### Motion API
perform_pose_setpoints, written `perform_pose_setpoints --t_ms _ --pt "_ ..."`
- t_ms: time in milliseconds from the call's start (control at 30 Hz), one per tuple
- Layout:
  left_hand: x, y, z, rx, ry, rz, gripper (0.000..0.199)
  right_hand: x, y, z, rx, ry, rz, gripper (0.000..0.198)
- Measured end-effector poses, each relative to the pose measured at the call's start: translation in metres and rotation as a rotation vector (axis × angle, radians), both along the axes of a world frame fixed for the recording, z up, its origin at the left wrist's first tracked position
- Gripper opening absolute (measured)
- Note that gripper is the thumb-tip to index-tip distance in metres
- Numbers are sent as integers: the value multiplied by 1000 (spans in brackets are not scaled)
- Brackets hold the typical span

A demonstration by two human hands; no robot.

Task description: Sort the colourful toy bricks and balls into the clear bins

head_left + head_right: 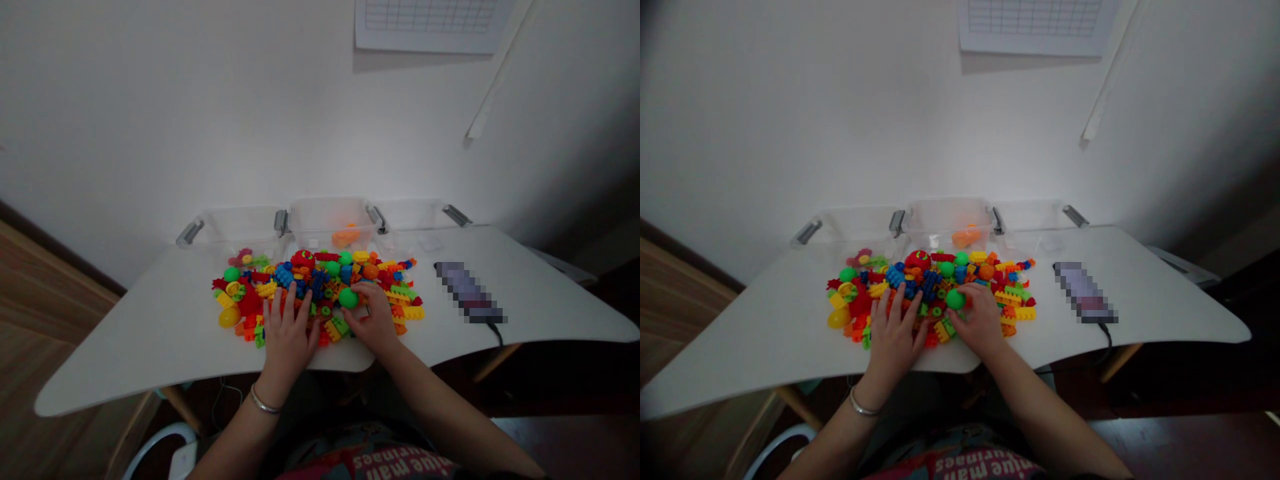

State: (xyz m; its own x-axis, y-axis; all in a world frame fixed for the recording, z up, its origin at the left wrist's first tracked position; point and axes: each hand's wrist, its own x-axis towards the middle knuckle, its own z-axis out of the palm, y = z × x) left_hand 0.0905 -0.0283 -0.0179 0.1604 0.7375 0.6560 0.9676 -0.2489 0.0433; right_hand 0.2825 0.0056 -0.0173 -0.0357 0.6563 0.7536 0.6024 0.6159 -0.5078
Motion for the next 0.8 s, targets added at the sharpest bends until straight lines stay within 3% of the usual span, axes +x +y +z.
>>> perform_pose_setpoints --t_ms 200,400,567,800 --pt "0 0 0 8 17 7 49 35 30 29 -97 336 -135 39" --pt "0 1 -1 10 7 1 49 98 91 68 33 595 -237 45" --pt "-1 1 -2 2 -11 -8 49 135 131 79 -92 347 -422 50" --pt "-2 2 -3 17 -12 -17 50 138 147 71 -374 -136 -562 42"
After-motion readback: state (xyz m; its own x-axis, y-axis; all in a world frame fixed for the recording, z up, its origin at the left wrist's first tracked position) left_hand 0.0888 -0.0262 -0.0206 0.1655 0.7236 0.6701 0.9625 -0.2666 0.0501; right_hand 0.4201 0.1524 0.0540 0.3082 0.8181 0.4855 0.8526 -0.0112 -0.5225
